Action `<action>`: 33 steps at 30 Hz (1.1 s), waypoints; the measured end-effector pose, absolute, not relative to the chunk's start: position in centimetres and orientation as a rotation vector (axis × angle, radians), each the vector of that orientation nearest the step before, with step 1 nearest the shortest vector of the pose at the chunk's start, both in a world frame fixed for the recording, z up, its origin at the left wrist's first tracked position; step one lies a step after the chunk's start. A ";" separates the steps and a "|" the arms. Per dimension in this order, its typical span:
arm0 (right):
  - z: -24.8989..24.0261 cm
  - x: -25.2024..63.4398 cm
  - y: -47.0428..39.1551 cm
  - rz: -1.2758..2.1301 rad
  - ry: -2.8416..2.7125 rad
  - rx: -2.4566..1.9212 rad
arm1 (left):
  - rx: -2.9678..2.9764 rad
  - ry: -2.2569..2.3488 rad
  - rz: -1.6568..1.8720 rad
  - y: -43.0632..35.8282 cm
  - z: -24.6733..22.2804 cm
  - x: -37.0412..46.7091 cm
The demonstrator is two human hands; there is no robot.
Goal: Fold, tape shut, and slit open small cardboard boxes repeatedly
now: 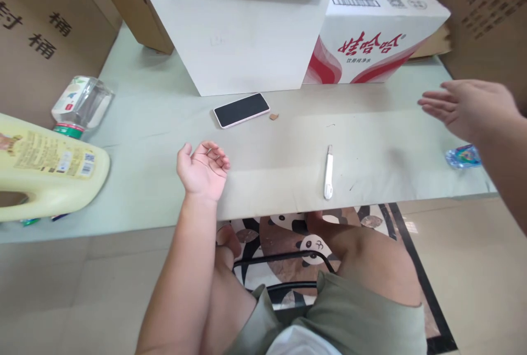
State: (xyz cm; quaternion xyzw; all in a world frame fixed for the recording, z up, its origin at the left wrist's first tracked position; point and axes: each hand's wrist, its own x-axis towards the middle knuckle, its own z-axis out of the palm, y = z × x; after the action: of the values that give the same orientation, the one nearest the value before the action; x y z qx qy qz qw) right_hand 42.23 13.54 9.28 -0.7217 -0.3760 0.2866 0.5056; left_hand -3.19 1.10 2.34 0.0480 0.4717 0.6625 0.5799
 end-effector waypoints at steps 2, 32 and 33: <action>9.2 39.1 12.0 0.776 -0.821 -1.785 | 0.100 1.091 1.558 1.0 2.5 -3.5; 11.8 -9.3 17.3 0.945 -2.039 -1.302 | 0.287 0.782 1.699 -4.1 2.3 -12.4; 11.8 -10.5 17.9 0.893 -2.086 -1.287 | 0.284 0.778 1.705 -4.2 2.1 -12.6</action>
State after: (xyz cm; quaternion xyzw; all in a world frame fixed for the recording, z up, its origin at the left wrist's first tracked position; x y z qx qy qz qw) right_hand -10.50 17.94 11.80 -0.4758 -0.7715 0.3301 0.2635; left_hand -12.59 -4.20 2.14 0.1219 0.3332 0.7306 0.5834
